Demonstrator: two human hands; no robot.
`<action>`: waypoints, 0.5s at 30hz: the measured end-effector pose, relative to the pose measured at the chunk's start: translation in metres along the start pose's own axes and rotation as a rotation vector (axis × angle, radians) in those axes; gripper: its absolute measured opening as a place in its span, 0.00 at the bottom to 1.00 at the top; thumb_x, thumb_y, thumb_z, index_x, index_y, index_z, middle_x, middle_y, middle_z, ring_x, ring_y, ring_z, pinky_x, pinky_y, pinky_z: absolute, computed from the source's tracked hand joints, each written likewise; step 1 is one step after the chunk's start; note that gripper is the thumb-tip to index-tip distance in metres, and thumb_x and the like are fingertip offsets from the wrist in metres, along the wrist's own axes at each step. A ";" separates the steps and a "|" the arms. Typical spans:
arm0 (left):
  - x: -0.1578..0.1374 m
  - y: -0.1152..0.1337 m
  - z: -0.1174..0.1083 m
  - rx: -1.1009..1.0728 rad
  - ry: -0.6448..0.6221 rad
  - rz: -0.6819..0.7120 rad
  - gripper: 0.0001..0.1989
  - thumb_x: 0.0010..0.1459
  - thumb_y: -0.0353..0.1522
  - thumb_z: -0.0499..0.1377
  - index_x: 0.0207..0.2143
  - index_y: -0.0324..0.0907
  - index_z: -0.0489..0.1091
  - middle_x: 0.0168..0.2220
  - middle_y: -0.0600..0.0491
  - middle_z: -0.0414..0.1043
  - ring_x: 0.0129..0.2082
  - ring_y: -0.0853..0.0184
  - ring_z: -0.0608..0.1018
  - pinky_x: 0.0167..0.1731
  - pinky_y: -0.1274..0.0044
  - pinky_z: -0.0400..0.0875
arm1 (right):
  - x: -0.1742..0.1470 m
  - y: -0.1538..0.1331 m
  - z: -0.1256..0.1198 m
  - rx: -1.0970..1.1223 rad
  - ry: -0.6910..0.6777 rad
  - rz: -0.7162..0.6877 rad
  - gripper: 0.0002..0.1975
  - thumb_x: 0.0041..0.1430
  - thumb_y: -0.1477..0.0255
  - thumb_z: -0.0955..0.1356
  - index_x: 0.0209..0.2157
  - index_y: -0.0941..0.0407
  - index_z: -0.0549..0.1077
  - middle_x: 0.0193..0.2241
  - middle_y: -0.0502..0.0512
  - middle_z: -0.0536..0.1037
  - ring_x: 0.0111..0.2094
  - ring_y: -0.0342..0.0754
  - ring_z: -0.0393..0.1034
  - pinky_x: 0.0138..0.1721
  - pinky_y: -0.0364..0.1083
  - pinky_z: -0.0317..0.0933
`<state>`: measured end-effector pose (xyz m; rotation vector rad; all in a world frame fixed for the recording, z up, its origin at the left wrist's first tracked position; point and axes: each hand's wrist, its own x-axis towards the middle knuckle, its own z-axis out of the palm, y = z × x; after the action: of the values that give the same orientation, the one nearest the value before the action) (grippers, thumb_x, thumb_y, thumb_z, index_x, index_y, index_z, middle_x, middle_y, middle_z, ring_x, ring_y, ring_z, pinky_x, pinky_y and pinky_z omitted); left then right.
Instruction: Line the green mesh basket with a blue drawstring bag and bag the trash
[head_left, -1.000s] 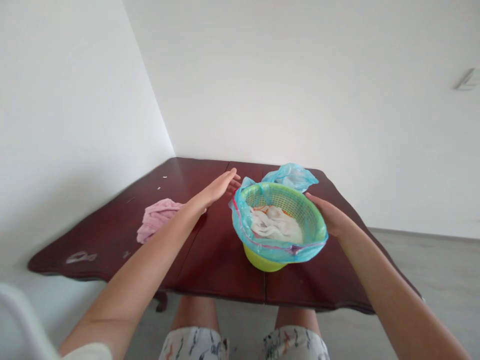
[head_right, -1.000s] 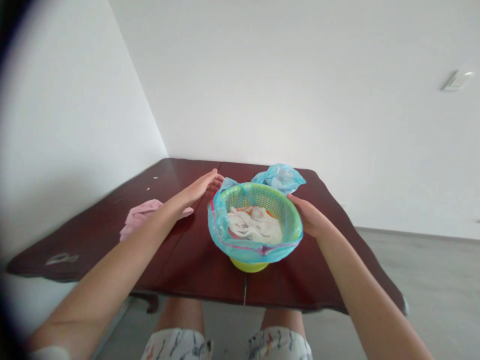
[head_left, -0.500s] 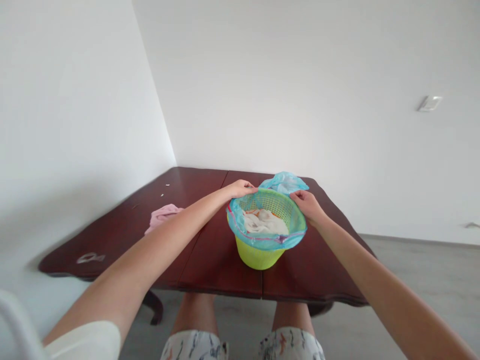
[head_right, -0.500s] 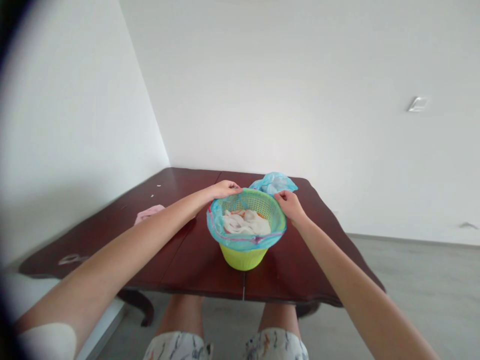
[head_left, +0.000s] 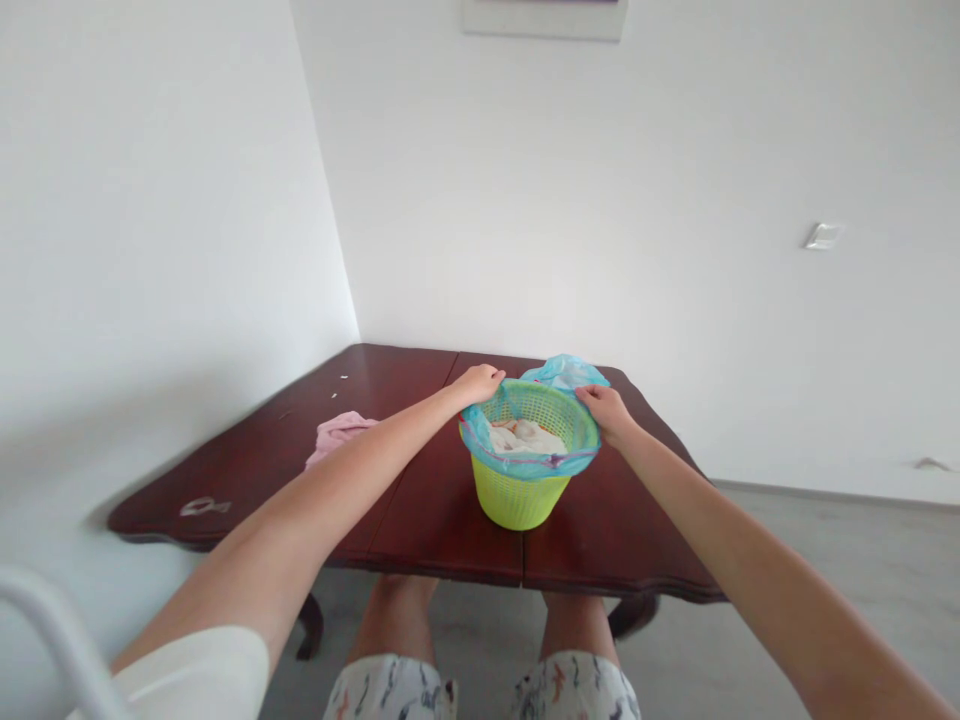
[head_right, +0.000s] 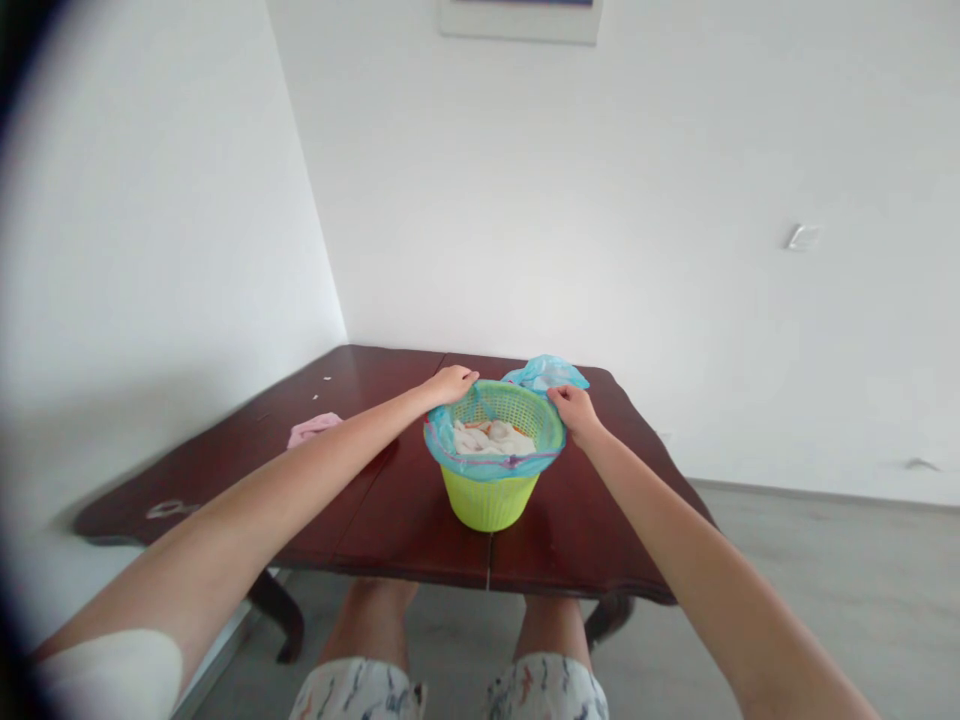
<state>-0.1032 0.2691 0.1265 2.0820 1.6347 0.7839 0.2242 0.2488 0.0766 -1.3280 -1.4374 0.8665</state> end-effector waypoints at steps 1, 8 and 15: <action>0.002 0.001 -0.001 0.008 -0.029 -0.031 0.18 0.80 0.44 0.68 0.60 0.41 0.81 0.60 0.44 0.83 0.57 0.54 0.86 0.60 0.57 0.85 | -0.001 0.003 0.002 0.020 -0.033 0.049 0.15 0.80 0.58 0.76 0.53 0.57 0.82 0.47 0.55 0.85 0.43 0.49 0.82 0.46 0.51 0.81; -0.001 0.009 -0.012 -0.067 -0.213 -0.207 0.21 0.79 0.44 0.69 0.64 0.41 0.80 0.63 0.43 0.82 0.58 0.53 0.86 0.58 0.58 0.87 | -0.008 0.003 0.013 0.101 -0.076 0.157 0.18 0.81 0.58 0.76 0.60 0.56 0.81 0.55 0.59 0.85 0.48 0.52 0.84 0.49 0.53 0.84; -0.022 0.012 -0.010 -0.209 -0.396 -0.244 0.18 0.80 0.46 0.66 0.47 0.41 0.86 0.47 0.43 0.91 0.46 0.53 0.91 0.48 0.62 0.89 | -0.004 -0.014 0.009 0.012 -0.101 0.088 0.18 0.81 0.58 0.75 0.61 0.56 0.81 0.56 0.59 0.85 0.50 0.53 0.85 0.51 0.55 0.84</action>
<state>-0.1042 0.2448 0.1375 1.7185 1.4779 0.4083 0.2110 0.2440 0.0861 -1.3635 -1.4579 1.0108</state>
